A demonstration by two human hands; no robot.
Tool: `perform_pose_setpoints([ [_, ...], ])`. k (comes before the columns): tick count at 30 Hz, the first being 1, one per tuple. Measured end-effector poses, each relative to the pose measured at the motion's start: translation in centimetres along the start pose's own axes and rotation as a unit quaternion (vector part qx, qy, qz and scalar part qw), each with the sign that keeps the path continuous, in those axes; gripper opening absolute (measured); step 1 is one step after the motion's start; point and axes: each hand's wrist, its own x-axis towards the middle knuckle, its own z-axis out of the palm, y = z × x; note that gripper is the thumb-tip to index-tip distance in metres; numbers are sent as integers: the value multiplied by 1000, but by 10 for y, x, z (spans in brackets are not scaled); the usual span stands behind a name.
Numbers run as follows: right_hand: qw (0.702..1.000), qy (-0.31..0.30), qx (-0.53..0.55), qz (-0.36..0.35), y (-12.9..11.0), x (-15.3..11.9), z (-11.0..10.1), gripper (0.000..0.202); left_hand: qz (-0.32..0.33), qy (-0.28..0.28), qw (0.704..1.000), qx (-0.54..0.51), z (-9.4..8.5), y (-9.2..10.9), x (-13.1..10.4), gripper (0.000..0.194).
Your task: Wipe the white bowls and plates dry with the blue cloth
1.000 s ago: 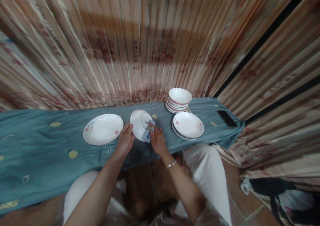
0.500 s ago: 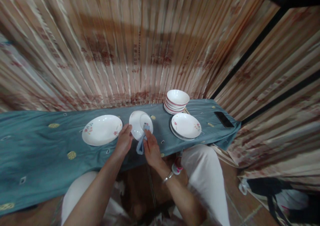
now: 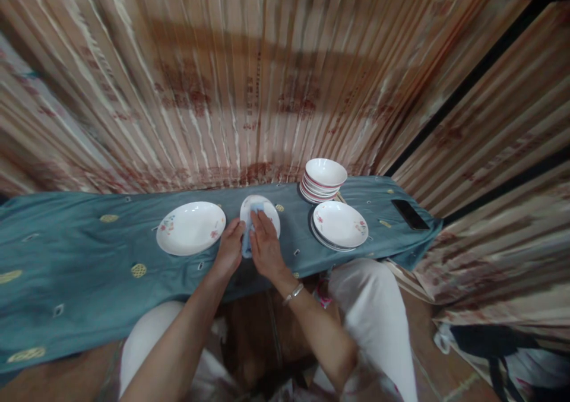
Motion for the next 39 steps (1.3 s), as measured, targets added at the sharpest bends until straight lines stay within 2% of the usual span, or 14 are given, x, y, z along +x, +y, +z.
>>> perform_pose_setpoints([
  [8,999,38,-2,4,19,30,5,52,-16,0,1000,-14,0,2,-2,17],
  [13,998,54,14,14,35,43,6,50,-20,-20,999,-17,1,5,-3,18],
  [21,996,42,32,65,56,54,2,47,-13,-25,1000,-10,1,2,-2,20],
  [28,989,44,31,137,78,45,6,45,-26,5,1000,-7,5,6,-4,22],
  [33,984,58,56,159,94,29,11,45,-28,2,999,-39,5,6,-3,24],
  [39,966,62,100,229,98,11,19,47,-23,37,998,-44,2,0,2,19],
])
